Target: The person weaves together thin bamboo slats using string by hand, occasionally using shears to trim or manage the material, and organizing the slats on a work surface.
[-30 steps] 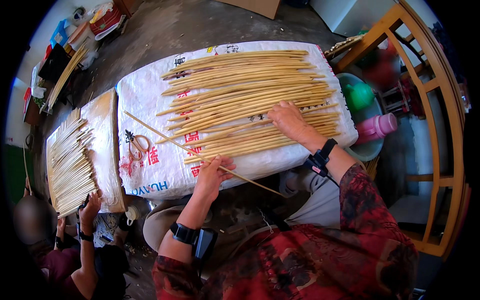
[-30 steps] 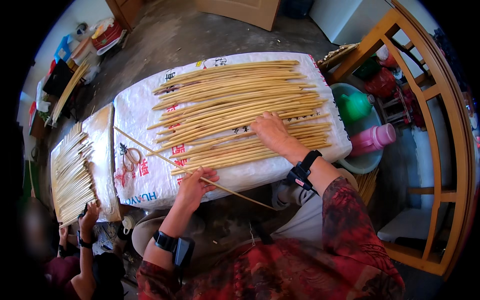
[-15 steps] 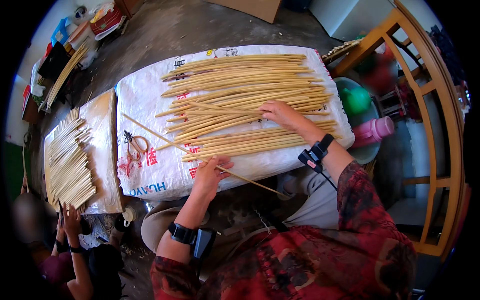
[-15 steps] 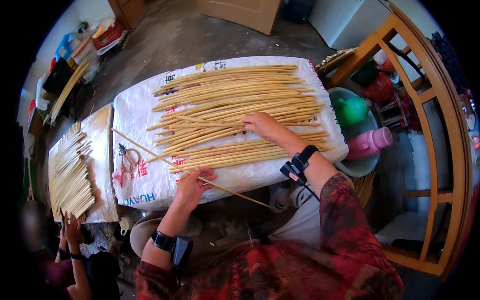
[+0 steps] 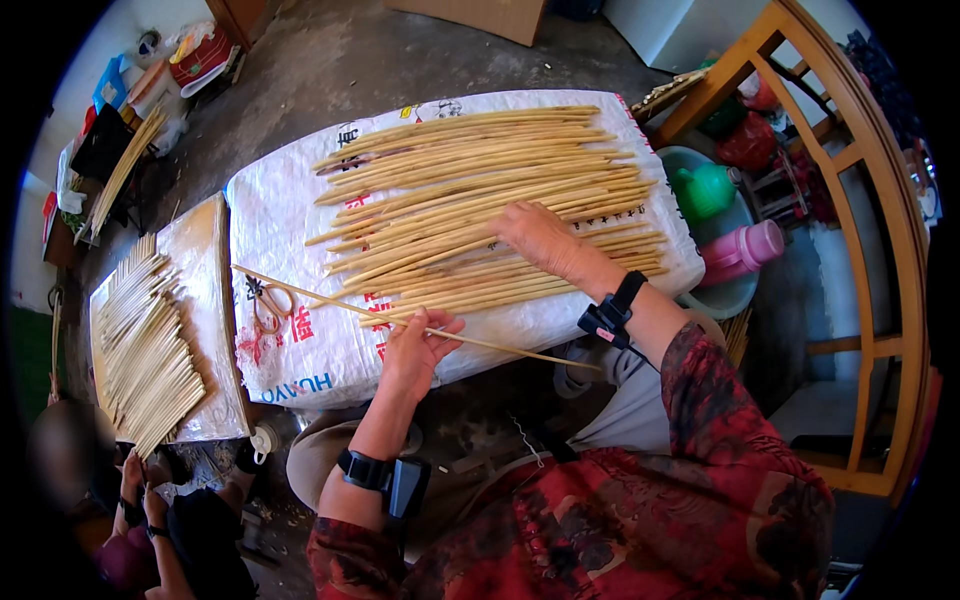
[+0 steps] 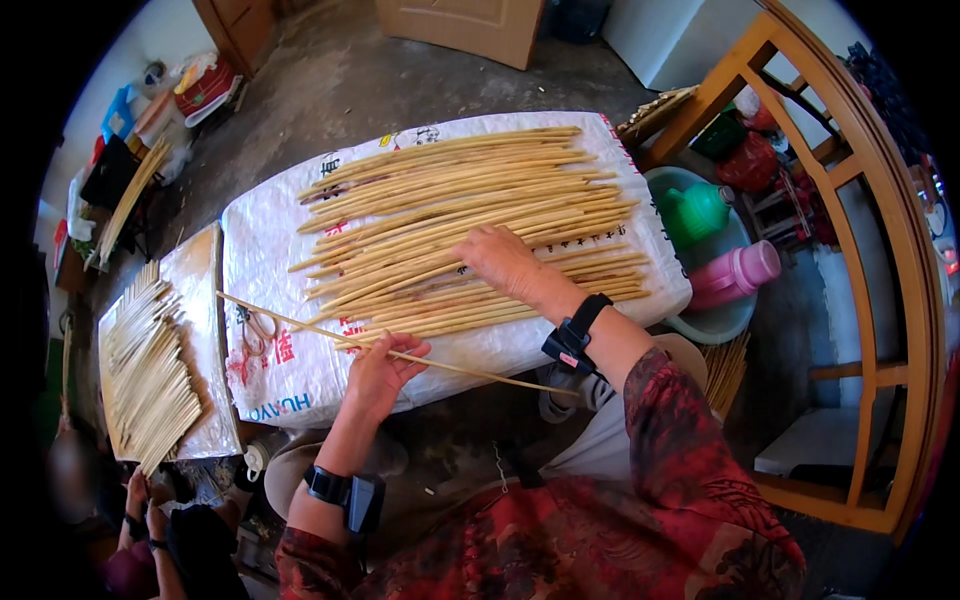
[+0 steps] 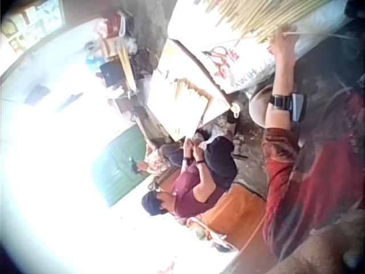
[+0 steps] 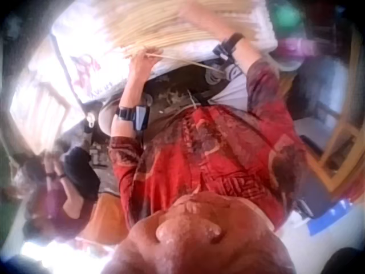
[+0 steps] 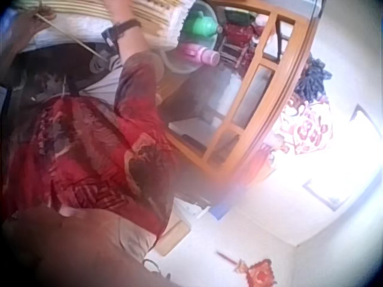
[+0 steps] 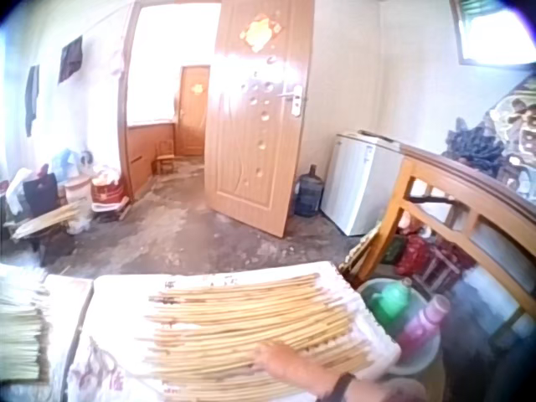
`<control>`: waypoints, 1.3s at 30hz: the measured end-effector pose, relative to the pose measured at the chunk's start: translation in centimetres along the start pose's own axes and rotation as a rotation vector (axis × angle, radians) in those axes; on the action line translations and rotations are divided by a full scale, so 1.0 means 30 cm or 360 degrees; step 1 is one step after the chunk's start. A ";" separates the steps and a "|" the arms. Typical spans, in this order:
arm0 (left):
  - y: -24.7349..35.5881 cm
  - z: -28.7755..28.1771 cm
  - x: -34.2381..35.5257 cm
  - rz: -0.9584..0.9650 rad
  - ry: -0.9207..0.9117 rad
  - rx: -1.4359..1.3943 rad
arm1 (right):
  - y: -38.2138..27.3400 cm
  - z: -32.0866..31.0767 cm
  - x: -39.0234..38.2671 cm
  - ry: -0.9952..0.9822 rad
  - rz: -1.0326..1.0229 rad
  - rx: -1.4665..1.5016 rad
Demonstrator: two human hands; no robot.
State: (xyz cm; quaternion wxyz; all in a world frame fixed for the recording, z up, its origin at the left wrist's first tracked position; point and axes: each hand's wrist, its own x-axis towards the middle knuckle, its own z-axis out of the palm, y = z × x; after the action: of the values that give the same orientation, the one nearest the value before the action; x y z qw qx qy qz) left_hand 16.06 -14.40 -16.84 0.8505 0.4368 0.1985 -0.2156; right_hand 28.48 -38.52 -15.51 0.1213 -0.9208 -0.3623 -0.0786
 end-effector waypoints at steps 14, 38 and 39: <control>-0.009 0.002 -0.004 0.0045 -0.0068 0.0001 | -0.134 0.017 -0.069 0.0128 0.0087 0.0157; -0.003 0.014 -0.004 0.0021 -0.0228 0.0035 | 0.067 -0.023 -0.132 -0.0130 0.0357 0.0305; -0.004 0.012 -0.003 0.0021 -0.0226 0.0016 | 0.069 -0.027 -0.130 -0.0122 0.0345 0.0358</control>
State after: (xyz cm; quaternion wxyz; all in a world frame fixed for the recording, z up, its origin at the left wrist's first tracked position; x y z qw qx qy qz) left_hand 15.97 -14.74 -16.68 0.8617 0.4259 0.1336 -0.2414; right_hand 27.03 -42.74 -15.99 0.2173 -0.9375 -0.2717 0.0113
